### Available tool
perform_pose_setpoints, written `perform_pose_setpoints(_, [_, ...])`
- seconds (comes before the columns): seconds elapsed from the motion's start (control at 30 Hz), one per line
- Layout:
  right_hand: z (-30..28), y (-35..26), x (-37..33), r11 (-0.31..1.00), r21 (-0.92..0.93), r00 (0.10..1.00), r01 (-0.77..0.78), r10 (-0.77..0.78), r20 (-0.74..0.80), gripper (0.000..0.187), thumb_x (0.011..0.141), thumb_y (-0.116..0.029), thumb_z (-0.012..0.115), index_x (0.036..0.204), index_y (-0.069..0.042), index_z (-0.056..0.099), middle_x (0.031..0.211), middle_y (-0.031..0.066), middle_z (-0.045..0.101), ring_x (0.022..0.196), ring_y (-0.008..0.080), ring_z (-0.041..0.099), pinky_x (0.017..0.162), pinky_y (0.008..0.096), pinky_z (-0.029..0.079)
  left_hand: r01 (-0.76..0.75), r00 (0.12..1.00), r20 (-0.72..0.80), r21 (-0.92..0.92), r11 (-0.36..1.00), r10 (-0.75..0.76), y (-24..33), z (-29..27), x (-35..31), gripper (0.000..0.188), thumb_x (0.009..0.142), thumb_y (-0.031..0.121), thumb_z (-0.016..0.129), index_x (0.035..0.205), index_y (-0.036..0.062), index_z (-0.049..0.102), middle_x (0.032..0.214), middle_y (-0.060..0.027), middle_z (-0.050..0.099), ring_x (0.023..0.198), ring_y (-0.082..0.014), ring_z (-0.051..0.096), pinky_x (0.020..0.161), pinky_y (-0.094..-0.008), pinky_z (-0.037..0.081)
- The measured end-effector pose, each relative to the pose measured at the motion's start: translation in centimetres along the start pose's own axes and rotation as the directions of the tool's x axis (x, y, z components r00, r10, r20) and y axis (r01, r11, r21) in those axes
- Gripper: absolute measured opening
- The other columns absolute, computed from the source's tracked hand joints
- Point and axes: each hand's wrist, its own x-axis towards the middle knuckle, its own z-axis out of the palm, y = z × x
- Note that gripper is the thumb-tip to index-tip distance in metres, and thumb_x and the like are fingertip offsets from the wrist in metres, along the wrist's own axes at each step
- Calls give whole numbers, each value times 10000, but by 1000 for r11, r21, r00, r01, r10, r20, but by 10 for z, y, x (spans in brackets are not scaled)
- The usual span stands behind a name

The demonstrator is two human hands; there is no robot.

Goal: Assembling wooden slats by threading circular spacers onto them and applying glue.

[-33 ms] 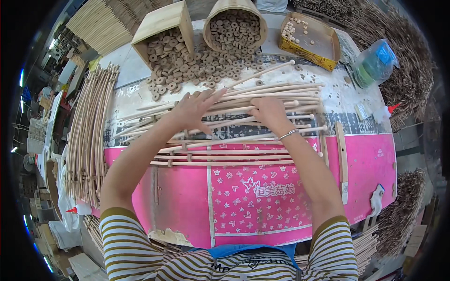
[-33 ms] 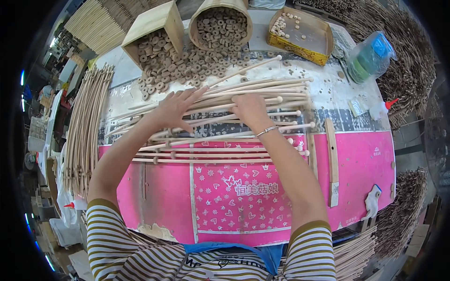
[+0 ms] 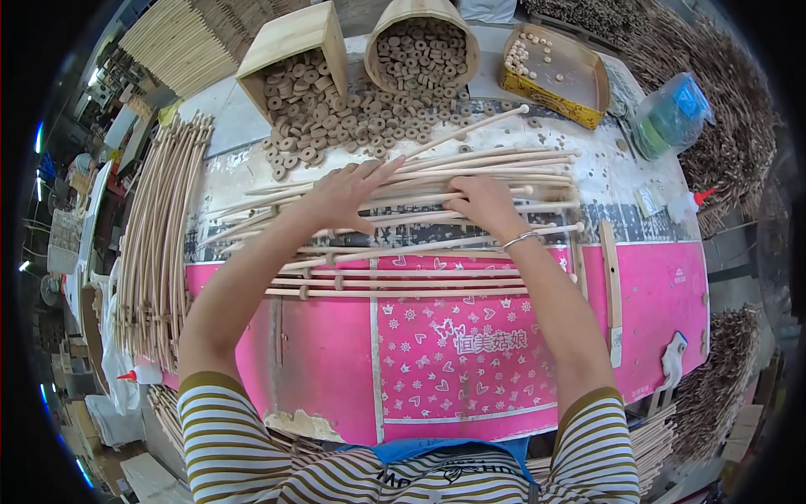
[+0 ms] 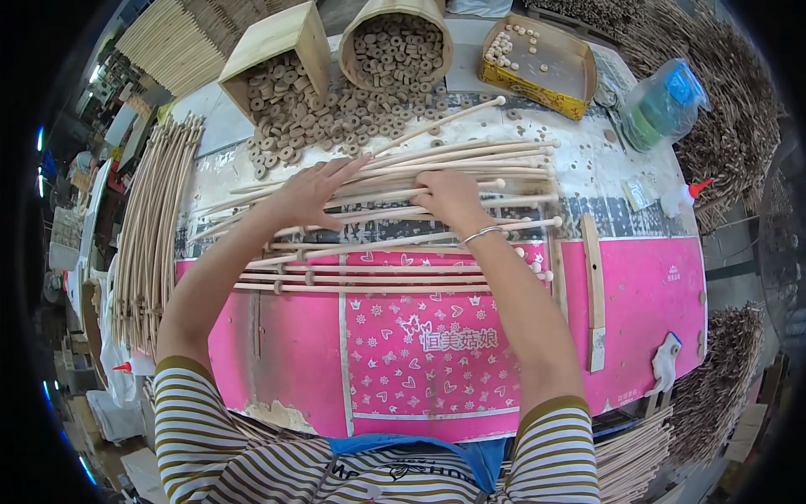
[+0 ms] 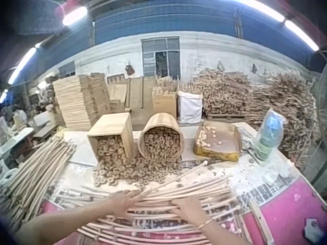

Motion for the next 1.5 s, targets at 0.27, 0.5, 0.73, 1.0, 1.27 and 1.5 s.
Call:
perform_pose_setpoints(0.27, [-11, 10, -41, 902, 417, 960, 110, 12, -279, 390, 845, -219, 767, 1187, -47, 695, 1136, 130, 705, 1104, 316, 643, 975, 414, 496, -123, 969, -188, 186, 975, 158, -32, 12, 18, 904, 807, -26, 515, 1621, 241, 225, 1511, -151, 502, 1243, -360, 594, 1026, -467, 492])
perform_pose_setpoints(0.5, [-6, -33, -86, 982, 139, 982, 127, -105, -158, 579, 882, -330, 717, 1367, -74, 532, 1383, 102, 563, 1326, 306, 490, 1190, 521, 283, 67, 987, -150, 74, 995, -56, -45, 25, 51, 814, 898, 26, 542, 1607, 311, 261, 1541, -44, 490, 1300, -289, 568, 1072, -510, 433])
perform_pose_setpoints(0.73, [-13, -75, -177, 977, 100, 981, 187, -191, 40, 651, 907, -384, 683, 1485, -164, 480, 1554, 85, 438, 1477, 315, 345, 1244, 538, 201, -85, 907, -344, 419, 904, 244, -31, 27, 30, 830, 865, 2, 561, 1597, 302, 309, 1488, -41, 547, 1339, -233, 536, 1132, -423, 391])
perform_pose_setpoints(1.0, [-17, -119, -253, 992, 86, 990, 93, -101, 94, 739, 891, -436, 667, 1550, -208, 423, 1621, 74, 359, 1523, 319, 274, 1249, 557, 163, 159, 884, -467, 357, 920, 28, -17, 64, 36, 759, 934, 69, 596, 1599, 234, 269, 1533, -38, 509, 1398, -241, 499, 1200, -566, 270])
perform_pose_setpoints(1.27, [-12, -149, -275, 984, 174, 1000, -24, 23, 8, 703, 866, -303, 730, 1512, -201, 471, 1634, 60, 340, 1532, 309, 254, 1250, 575, 150, 17, 780, -601, 300, 954, 175, 39, 75, -16, 625, 849, 6, 536, 1446, 190, 527, 1297, -45, 596, 1223, -245, 558, 1086, -410, 402])
perform_pose_setpoints(1.5, [-13, -153, -282, 987, 155, 996, -36, 48, -73, 682, 886, -311, 713, 1516, -213, 469, 1641, 48, 337, 1527, 298, 269, 1244, 578, 158, -155, 937, -318, -7, 988, 144, 76, 81, -56, 663, 900, 294, 696, 1511, 219, 448, 1452, -49, 547, 1325, -274, 514, 1163, -505, 332])
